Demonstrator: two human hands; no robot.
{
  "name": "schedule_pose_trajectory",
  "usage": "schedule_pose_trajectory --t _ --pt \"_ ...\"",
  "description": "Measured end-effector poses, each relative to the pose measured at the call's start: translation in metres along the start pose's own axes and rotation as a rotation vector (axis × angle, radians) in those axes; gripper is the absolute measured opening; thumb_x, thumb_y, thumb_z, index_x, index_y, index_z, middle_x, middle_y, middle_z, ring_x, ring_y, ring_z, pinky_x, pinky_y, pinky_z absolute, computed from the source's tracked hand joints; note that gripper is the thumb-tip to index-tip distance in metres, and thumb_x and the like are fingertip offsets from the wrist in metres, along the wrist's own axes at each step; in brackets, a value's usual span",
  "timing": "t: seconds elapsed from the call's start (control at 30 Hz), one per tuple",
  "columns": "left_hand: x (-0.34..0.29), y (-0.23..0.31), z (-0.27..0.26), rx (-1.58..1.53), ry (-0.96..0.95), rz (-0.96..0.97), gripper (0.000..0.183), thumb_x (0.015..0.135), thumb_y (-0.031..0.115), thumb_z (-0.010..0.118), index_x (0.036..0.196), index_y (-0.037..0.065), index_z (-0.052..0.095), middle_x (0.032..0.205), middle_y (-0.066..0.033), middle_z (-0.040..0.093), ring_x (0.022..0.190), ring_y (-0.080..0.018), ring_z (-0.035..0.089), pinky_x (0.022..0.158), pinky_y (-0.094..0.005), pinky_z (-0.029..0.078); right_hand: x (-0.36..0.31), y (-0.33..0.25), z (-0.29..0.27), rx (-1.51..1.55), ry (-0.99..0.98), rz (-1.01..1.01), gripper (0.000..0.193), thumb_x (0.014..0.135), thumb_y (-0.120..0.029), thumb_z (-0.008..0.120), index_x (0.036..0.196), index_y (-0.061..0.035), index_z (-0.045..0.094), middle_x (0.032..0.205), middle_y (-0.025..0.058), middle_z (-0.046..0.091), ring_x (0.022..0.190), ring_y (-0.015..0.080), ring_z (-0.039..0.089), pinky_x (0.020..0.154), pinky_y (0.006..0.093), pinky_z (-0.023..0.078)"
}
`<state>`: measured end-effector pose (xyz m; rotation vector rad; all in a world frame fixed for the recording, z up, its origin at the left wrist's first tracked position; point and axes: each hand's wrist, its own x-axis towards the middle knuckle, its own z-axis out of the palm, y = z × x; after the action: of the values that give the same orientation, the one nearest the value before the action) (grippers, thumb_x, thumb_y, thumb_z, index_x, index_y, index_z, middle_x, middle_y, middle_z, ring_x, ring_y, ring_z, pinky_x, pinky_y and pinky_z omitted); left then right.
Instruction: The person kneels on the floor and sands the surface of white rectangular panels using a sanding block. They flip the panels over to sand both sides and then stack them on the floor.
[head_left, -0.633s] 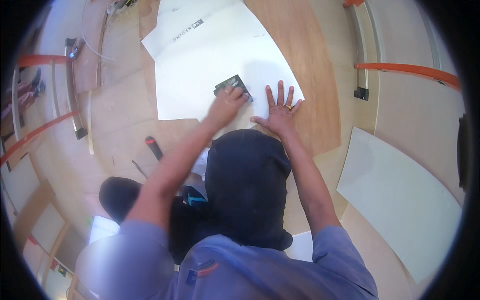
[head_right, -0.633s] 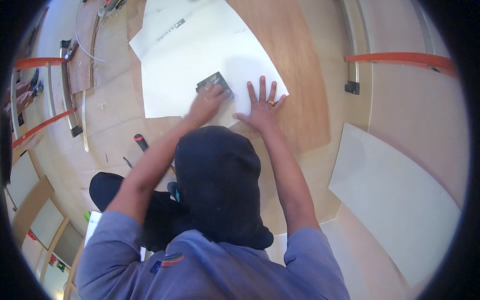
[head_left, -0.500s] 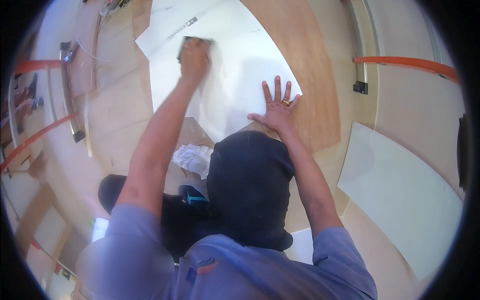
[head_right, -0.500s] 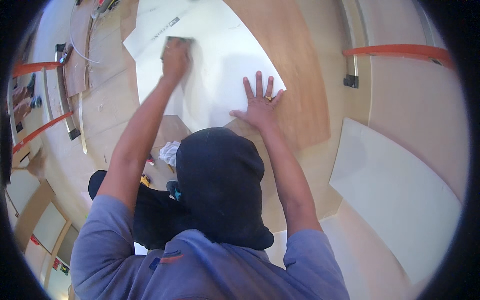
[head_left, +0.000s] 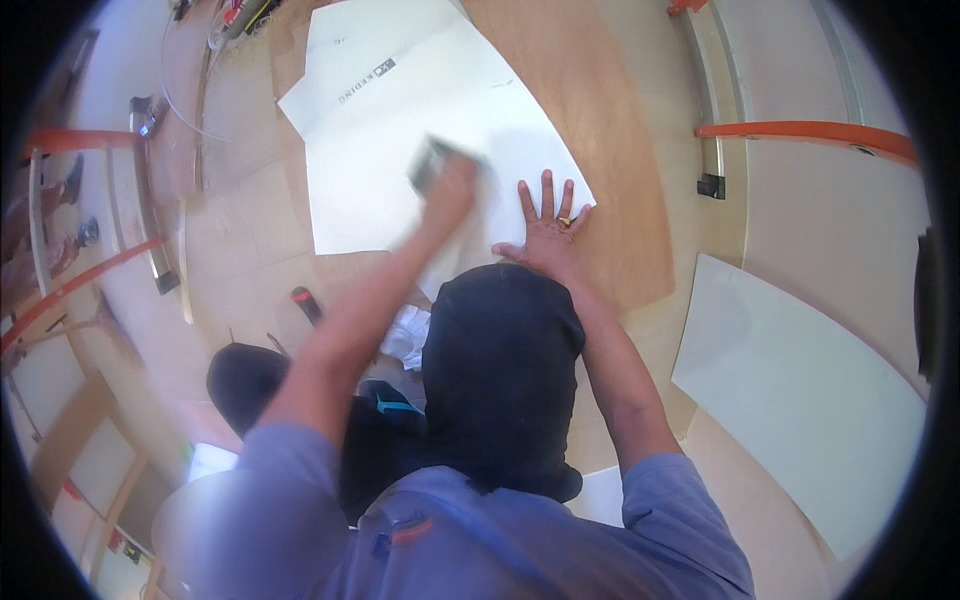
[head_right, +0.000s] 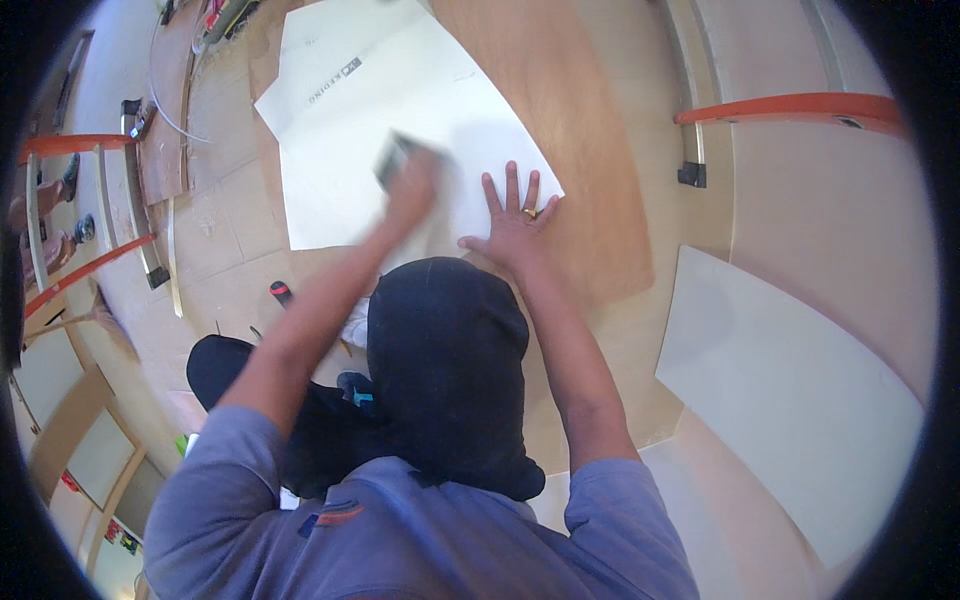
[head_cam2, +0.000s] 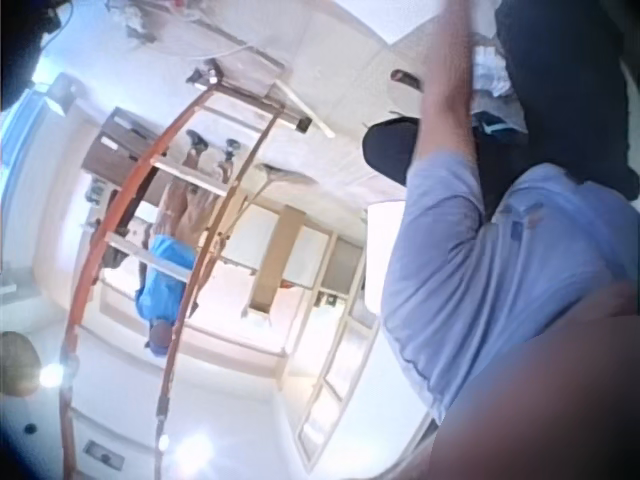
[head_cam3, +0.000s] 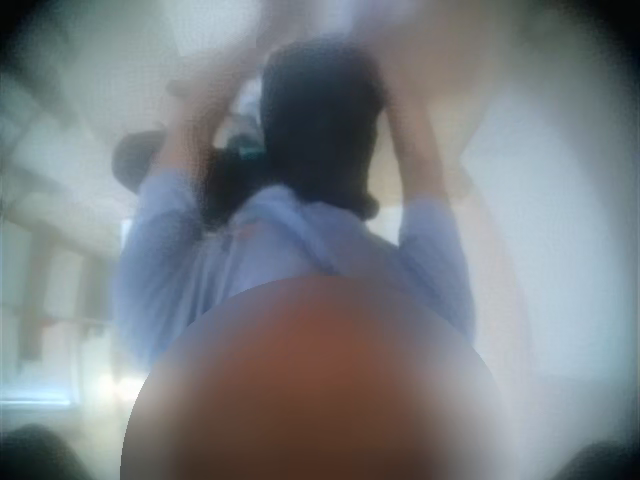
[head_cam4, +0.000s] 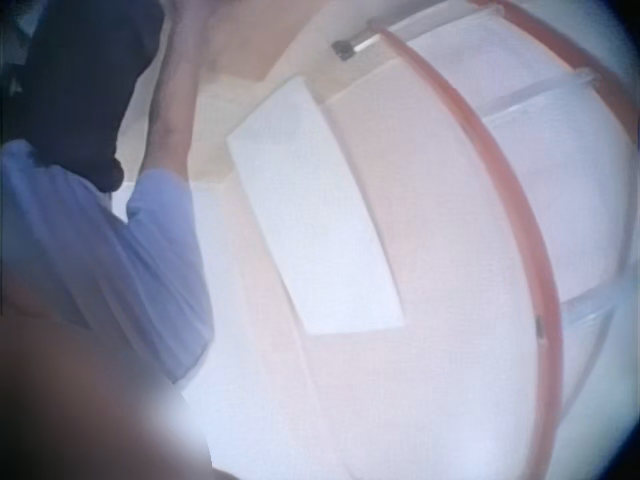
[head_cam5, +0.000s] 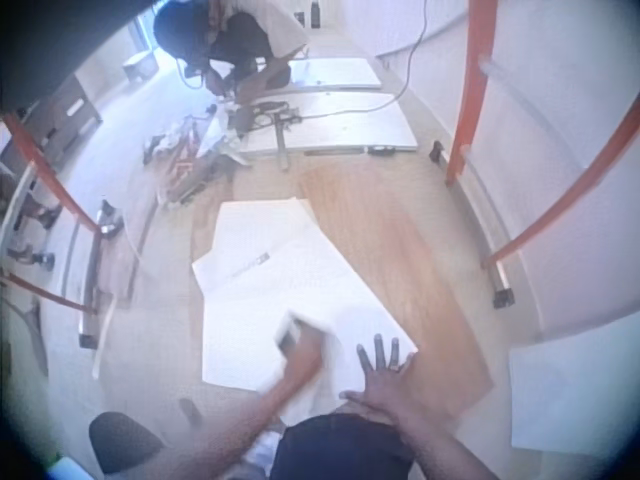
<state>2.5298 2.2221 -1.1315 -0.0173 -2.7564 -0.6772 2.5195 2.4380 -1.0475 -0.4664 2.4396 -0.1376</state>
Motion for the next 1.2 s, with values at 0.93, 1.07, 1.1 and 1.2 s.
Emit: schedule_pose_trajectory --t 0.93,1.07,1.1,1.2 --pt "0.059 -0.009 -0.035 0.056 -0.388 -0.324 0.02 0.094 0.004 0.052 0.109 -0.003 0.063 0.117 -0.0228 0.062 0.105 -0.0401 0.066 0.082 -0.0471 0.06 -0.014 0.022 0.005 -0.005 0.033 0.047 0.136 0.067 -0.08 0.078 0.171 -0.0296 0.006 0.176 0.0107 -0.02 0.157 0.0443 -0.027 0.112 0.0804 -0.015" --pt "0.022 -0.005 -0.039 0.13 -0.248 -0.163 0.019 0.092 0.003 0.053 0.107 -0.004 0.063 0.12 -0.0242 0.061 0.108 -0.0415 0.065 0.086 -0.0484 0.059 -0.008 0.01 -0.001 -0.012 0.038 0.006 0.134 0.068 -0.078 0.079 0.171 -0.03 0.007 0.176 0.01 -0.02 0.158 0.0418 -0.026 0.113 0.0801 -0.014" --pt "-0.017 0.012 -0.04 0.08 -0.326 -0.139 0.02 0.092 0.003 0.054 0.108 -0.003 0.063 0.121 -0.0245 0.061 0.109 -0.042 0.064 0.088 -0.0495 0.058 -0.011 0.011 0.0 -0.024 0.013 0.013 0.133 0.069 -0.078 0.079 0.171 -0.0302 0.008 0.176 0.0099 -0.019 0.159 0.0408 -0.025 0.114 0.0801 -0.013" --pt "-0.075 0.051 -0.07 -0.228 -0.602 -0.139 0.022 0.092 0.004 0.054 0.111 -0.001 0.064 0.12 -0.0244 0.061 0.108 -0.0439 0.064 0.091 -0.0523 0.055 -0.019 0.037 -0.003 -0.041 0.123 0.006 0.122 0.074 -0.068 0.081 0.169 -0.0224 0.02 0.177 0.014 -0.002 0.162 0.0422 -0.004 0.121 0.0754 0.004"
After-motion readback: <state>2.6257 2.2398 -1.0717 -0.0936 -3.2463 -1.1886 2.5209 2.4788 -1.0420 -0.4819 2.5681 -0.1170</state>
